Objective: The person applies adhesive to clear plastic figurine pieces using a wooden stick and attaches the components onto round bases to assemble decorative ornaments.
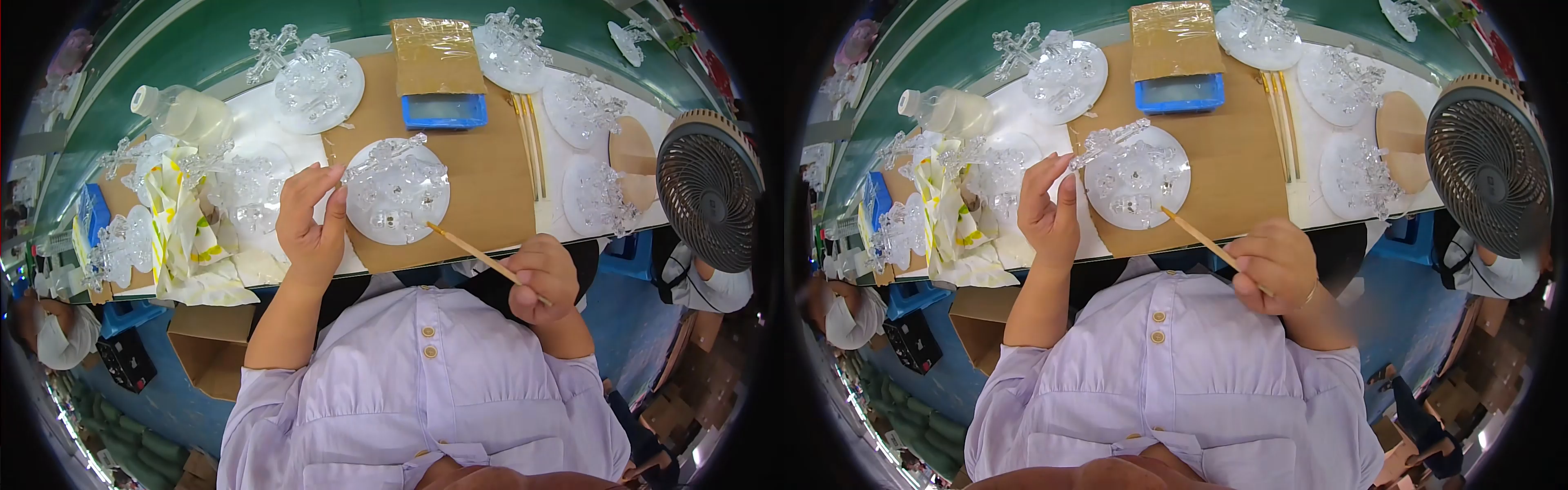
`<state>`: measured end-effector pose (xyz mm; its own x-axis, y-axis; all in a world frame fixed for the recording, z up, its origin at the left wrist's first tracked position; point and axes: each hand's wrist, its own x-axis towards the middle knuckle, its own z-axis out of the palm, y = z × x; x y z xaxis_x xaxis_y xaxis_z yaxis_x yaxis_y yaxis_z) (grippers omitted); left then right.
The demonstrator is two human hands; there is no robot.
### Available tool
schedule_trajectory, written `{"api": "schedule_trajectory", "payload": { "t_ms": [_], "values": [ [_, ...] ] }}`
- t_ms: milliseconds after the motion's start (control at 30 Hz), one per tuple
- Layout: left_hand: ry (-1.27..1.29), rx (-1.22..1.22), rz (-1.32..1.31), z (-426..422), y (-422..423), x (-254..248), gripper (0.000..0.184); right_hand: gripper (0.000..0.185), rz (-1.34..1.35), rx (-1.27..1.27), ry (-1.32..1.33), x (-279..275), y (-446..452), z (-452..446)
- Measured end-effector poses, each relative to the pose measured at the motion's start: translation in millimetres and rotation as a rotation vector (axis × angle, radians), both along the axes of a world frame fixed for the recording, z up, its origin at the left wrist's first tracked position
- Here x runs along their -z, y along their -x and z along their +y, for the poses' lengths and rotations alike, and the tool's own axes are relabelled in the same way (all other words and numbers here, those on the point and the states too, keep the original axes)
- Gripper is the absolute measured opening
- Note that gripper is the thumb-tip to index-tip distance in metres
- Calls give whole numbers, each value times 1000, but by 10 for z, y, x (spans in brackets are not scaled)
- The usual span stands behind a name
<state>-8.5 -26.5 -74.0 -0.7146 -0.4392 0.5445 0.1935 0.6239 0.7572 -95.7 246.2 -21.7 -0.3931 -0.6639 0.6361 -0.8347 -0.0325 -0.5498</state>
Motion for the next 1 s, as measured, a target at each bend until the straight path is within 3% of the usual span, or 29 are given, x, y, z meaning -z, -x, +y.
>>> {"api": "schedule_trajectory", "payload": {
  "t_ms": [433, 700, 1000],
  "values": [
    [-17, 5, 24, 5, 22, 26, 22, 19, 181, -89, -73, 163, 8, -157],
    [-135, 60, 44, 25, 65, -7, 21, 25, 517, -90, -66, 109, 34, -449],
    [-140, 82, 140, -3, 114, 110, 21, 22, 497, -183, -176, -105, 89, -644]
  ]
}}
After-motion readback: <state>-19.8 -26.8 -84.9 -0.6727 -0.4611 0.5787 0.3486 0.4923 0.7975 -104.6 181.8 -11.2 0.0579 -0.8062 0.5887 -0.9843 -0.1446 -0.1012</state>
